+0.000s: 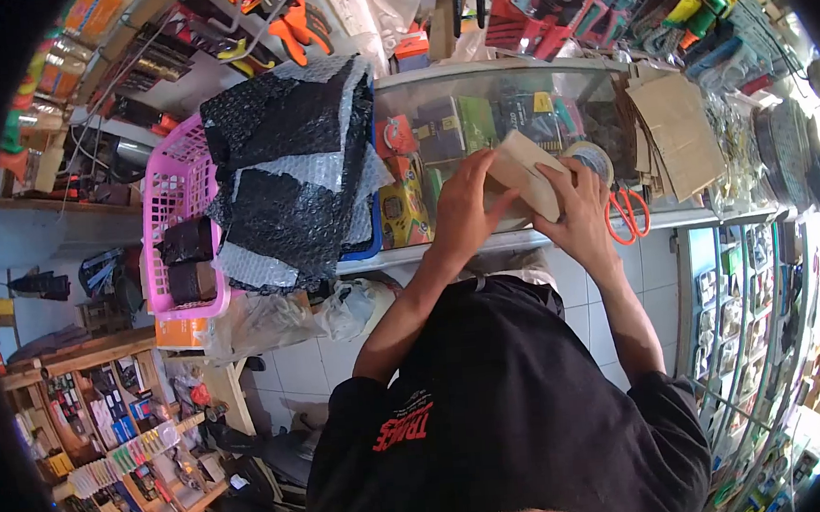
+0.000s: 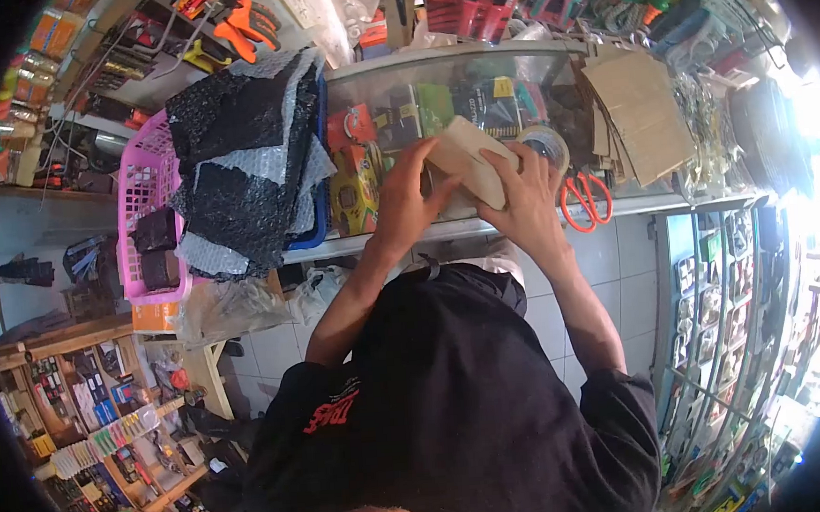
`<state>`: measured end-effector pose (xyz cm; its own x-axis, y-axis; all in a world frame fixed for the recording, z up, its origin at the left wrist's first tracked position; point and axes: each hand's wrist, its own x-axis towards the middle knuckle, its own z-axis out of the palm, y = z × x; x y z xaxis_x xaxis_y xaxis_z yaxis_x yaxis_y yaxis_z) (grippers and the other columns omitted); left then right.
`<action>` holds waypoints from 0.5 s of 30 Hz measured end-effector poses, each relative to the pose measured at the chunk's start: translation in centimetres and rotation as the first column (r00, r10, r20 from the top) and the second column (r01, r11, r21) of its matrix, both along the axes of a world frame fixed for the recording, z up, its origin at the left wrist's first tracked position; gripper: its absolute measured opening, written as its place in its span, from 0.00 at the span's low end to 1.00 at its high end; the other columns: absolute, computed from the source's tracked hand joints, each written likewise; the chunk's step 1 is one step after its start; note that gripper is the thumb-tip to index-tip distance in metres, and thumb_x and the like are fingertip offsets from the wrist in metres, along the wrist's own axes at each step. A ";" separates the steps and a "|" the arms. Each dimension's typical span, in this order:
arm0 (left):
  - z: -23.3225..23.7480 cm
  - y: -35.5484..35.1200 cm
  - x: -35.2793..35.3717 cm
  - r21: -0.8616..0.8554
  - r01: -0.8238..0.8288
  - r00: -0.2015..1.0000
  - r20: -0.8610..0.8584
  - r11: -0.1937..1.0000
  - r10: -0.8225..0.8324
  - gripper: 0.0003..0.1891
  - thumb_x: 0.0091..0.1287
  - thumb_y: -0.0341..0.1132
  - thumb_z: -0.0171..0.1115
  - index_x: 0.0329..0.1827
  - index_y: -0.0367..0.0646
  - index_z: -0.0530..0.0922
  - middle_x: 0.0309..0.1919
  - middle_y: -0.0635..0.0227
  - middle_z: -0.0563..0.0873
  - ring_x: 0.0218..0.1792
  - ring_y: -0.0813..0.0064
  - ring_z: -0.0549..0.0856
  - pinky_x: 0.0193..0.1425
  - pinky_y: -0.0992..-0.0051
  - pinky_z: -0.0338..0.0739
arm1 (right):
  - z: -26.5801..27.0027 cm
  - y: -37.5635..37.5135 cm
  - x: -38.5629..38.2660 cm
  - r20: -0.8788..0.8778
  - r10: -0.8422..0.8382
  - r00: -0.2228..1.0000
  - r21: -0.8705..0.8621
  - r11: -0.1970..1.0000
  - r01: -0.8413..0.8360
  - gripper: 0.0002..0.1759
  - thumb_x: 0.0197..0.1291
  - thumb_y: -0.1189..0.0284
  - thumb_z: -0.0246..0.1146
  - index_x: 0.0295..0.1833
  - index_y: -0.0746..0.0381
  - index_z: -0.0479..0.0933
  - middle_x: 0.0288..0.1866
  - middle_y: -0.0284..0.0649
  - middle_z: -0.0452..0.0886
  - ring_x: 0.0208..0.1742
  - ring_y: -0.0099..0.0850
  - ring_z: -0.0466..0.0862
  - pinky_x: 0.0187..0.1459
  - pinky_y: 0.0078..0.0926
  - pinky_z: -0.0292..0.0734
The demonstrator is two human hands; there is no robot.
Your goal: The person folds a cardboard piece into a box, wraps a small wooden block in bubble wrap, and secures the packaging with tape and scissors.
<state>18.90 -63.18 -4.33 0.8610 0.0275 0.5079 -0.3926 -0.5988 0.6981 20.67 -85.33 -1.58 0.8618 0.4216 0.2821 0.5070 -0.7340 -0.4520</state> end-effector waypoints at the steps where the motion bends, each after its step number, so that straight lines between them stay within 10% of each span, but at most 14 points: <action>1: 1.5 -0.1 -0.5 0.046 -0.032 0.999 0.031 0.998 0.031 0.30 0.70 0.41 0.76 0.72 0.39 0.78 0.63 0.53 0.85 0.62 0.47 0.85 0.66 0.55 0.80 | -0.3 0.3 -0.1 0.006 -0.053 0.999 -0.006 0.999 0.053 0.47 0.47 0.64 0.79 0.77 0.50 0.74 0.73 0.50 0.71 0.74 0.54 0.70 0.74 0.57 0.58; 8: 12.3 7.6 -4.4 0.175 -0.199 0.974 0.148 0.964 0.174 0.24 0.71 0.41 0.75 0.66 0.39 0.82 0.62 0.52 0.85 0.65 0.47 0.83 0.71 0.51 0.75 | -0.3 1.5 -1.3 -0.003 -0.256 0.967 -0.063 0.965 0.256 0.47 0.52 0.61 0.80 0.79 0.53 0.70 0.73 0.56 0.66 0.75 0.57 0.66 0.73 0.61 0.55; 15: 12.3 15.5 -2.3 0.621 -0.468 0.859 0.154 0.629 0.488 0.29 0.70 0.47 0.74 0.71 0.45 0.79 0.67 0.51 0.83 0.70 0.47 0.79 0.70 0.50 0.75 | 2.0 3.7 -1.0 0.154 -0.119 0.981 -0.035 0.991 0.126 0.48 0.57 0.61 0.80 0.81 0.54 0.66 0.78 0.63 0.61 0.78 0.63 0.61 0.75 0.65 0.52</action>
